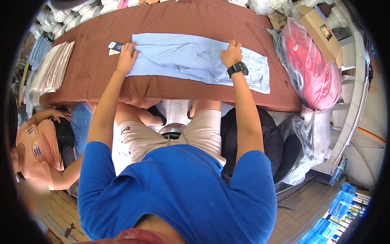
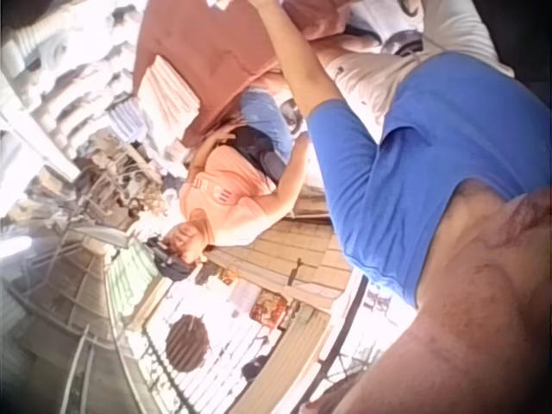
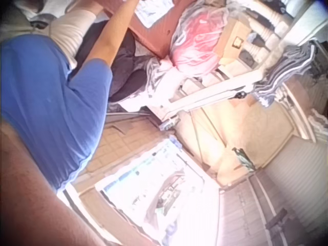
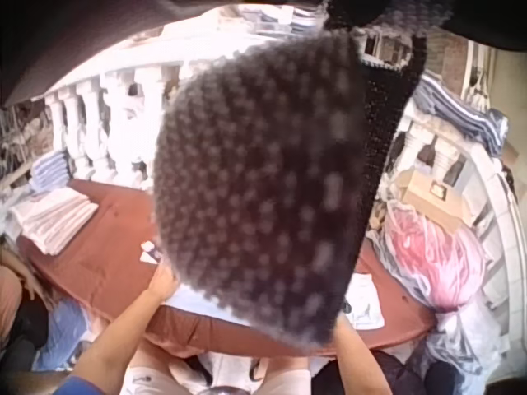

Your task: The person folds a light blue button-down shirt and places it inside a clear plastic bag.

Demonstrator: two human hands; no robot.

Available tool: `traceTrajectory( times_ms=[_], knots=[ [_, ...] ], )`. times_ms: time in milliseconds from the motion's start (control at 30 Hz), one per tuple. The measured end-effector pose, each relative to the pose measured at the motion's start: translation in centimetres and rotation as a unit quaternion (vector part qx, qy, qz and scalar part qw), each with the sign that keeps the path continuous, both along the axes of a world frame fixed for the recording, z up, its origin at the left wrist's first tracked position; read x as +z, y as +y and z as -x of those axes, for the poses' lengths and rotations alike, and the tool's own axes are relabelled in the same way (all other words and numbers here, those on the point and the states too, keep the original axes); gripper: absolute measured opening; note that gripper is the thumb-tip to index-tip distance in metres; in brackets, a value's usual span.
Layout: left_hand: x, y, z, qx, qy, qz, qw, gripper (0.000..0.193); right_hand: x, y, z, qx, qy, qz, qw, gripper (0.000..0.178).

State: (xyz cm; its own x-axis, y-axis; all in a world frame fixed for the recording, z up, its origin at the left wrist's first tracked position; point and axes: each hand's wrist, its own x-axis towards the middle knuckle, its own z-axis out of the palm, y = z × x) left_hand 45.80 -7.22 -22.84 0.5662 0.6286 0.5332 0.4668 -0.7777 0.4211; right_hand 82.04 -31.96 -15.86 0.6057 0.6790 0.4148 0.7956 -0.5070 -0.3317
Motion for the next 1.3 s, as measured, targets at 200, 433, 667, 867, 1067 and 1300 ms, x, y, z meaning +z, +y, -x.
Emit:
traceTrajectory(
  times_ms=[200, 433, 667, 867, 1067, 1300],
  knots=[
    [1.9, 3.2, 1.4, -0.075, 0.073, 0.061, 0.993, 0.027, -0.8, 2.6, 3.6, 0.228, 0.002, -0.085, 0.97, 0.034],
    [4.0, 4.9, -1.2, -0.019, 0.054, -0.013, 0.998, 0.021, -4.6, 2.8, 5.2, 0.175, 0.0, -0.002, 0.985, 0.05],
    [2.0, 8.9, -3.2, 0.057, 0.127, 0.033, 0.99, 0.022, -4.9, 3.1, 0.7, 0.102, 0.028, 0.08, 0.991, 0.06],
    [1.0, 8.7, -4.1, 0.135, 0.21, 0.051, 0.967, 0.025, -7.7, 1.6, 0.3, 0.07, -0.023, 0.082, 0.994, 0.062],
    [2.6, 6.2, -3.7, 0.123, 0.087, -0.05, 0.987, 0.038, -4.8, -0.4, -4.4, 0.128, 0.045, -0.176, 0.975, 0.047],
    [7.6, -9.5, -10.9, -0.243, 0.04, -0.053, 0.968, 0.057, -4.7, -11.3, -13.8, -0.303, -0.037, 0.095, 0.947, 0.045]
  ],
)
